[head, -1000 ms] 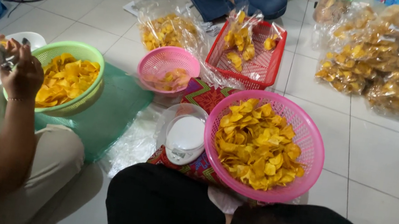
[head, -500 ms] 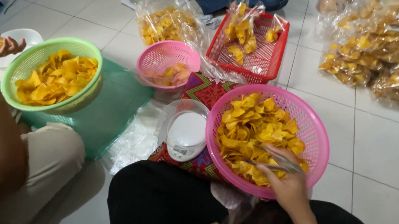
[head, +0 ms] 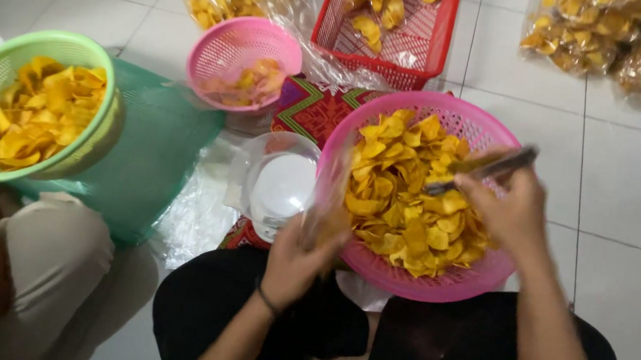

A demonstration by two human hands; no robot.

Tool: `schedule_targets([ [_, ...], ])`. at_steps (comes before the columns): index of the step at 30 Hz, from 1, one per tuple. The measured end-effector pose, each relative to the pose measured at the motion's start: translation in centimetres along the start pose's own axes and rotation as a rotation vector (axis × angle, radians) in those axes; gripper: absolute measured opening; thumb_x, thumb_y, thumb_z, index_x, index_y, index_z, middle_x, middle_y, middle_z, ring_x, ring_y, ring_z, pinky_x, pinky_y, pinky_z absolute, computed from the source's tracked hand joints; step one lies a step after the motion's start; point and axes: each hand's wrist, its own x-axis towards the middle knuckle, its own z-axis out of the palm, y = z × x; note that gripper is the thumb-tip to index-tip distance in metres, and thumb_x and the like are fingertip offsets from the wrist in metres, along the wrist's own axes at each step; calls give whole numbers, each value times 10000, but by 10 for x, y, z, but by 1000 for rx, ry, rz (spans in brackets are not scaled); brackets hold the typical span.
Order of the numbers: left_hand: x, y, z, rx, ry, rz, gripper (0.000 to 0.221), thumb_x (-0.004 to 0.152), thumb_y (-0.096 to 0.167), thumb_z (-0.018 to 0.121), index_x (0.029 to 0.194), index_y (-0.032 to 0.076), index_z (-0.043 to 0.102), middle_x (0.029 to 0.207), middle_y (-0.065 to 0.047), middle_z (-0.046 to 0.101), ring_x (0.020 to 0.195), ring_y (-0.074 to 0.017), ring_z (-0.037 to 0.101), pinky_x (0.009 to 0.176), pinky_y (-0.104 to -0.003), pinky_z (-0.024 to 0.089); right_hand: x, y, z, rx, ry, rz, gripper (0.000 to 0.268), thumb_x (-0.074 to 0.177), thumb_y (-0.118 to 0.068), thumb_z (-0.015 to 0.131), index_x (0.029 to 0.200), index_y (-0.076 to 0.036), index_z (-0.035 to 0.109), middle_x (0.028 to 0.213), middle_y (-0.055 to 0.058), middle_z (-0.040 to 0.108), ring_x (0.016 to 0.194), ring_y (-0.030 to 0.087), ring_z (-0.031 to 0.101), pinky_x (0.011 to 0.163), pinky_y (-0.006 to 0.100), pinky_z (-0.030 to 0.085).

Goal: Workers are manually transferring fried chips from large baskets into individual plastic bags for packaging.

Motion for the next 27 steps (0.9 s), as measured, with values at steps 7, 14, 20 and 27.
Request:
schedule_targets([
  [7, 117, -17, 46, 183, 21, 390, 265, 850, 192, 943, 986, 100, 735, 878, -67, 732, 802, -182, 652, 723, -316, 519, 50, 11, -16, 80, -108, 212, 824, 780, -227, 991, 1466, -26, 583, 1126, 176, 654, 1054, 330, 649, 999, 461, 534],
  [14, 119, -35, 42, 328, -55, 461, 282, 816, 100, 885, 1037, 121, 712, 1026, -52, 760, 926, -305, 707, 823, -390, 542, 35, 36, 10, 168, -246, 333, 706, 771, -188, 959, 1361, 3, 622, 1258, 271, 647, 1195, 487, 668, 1058, 521, 534],
  [20, 116, -28, 42, 326, -50, 488, 304, 816, 96, 874, 1065, 68, 702, 1000, -120, 728, 886, -362, 676, 785, -436, 537, 31, 36, 6, 261, -236, 344, 591, 799, -146, 924, 1318, -48, 660, 1195, 194, 728, 1103, 331, 735, 969, 429, 586],
  [27, 104, -23, 27, 372, -28, 552, 303, 837, 130, 868, 1090, 58, 718, 995, -125, 709, 859, -375, 649, 780, -438, 531, 30, 21, 4, 288, -280, 171, 654, 734, -33, 924, 1311, 87, 641, 1279, 285, 658, 1219, 423, 671, 1050, 482, 543],
])
